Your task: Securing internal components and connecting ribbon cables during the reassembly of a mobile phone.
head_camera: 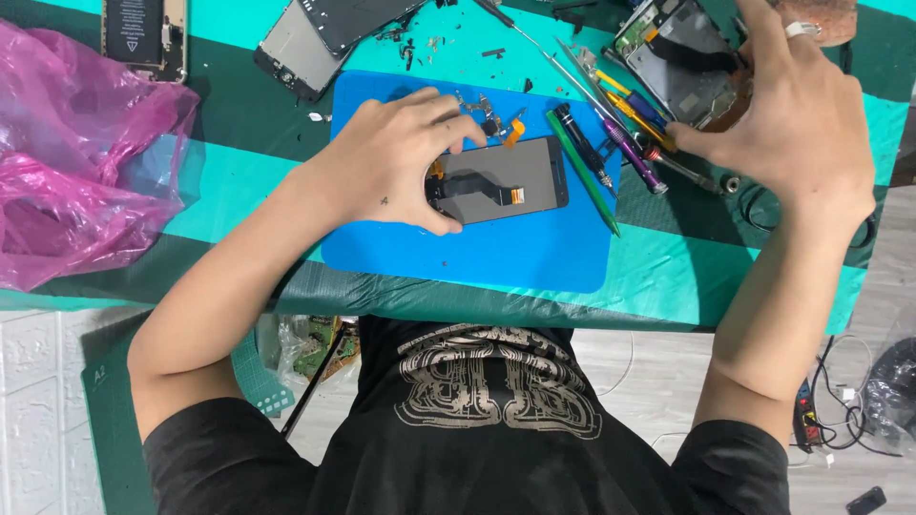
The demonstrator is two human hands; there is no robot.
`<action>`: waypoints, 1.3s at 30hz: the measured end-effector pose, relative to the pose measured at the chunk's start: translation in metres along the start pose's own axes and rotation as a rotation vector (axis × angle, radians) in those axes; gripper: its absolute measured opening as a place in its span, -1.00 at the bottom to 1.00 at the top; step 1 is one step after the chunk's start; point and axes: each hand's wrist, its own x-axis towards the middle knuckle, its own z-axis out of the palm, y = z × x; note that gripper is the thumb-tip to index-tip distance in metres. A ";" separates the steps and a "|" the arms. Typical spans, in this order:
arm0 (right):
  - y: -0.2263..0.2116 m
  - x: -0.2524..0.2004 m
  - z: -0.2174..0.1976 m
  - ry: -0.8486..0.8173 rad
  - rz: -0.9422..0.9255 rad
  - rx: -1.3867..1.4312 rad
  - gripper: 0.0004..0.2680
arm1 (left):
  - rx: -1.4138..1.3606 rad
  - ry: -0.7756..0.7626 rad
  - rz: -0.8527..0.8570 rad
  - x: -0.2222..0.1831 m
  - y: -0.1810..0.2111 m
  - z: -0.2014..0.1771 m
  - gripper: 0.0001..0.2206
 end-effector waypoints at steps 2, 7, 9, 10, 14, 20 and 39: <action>-0.002 0.000 -0.002 0.003 0.021 -0.016 -0.27 | -0.035 -0.011 -0.015 0.000 0.001 0.000 -0.20; 0.003 -0.001 0.003 0.010 0.023 -0.103 -0.21 | -0.143 -0.120 -0.122 0.000 0.003 0.002 -0.17; -0.001 0.001 0.000 0.002 0.039 -0.050 -0.25 | -0.153 -0.121 -0.115 0.000 0.002 0.003 -0.16; -0.003 0.002 -0.002 -0.004 0.054 0.004 -0.28 | -0.162 -0.121 -0.107 0.001 0.002 0.003 -0.15; -0.005 0.003 -0.002 -0.029 0.083 0.014 -0.24 | -0.204 -0.122 -0.072 0.002 0.006 -0.001 -0.23; -0.005 0.004 0.001 -0.004 0.058 0.048 -0.25 | -0.149 -0.053 0.062 0.002 0.004 -0.001 -0.23; 0.033 -0.010 0.035 0.104 0.069 -0.211 -0.38 | 0.002 -0.038 0.153 -0.004 -0.008 0.004 -0.15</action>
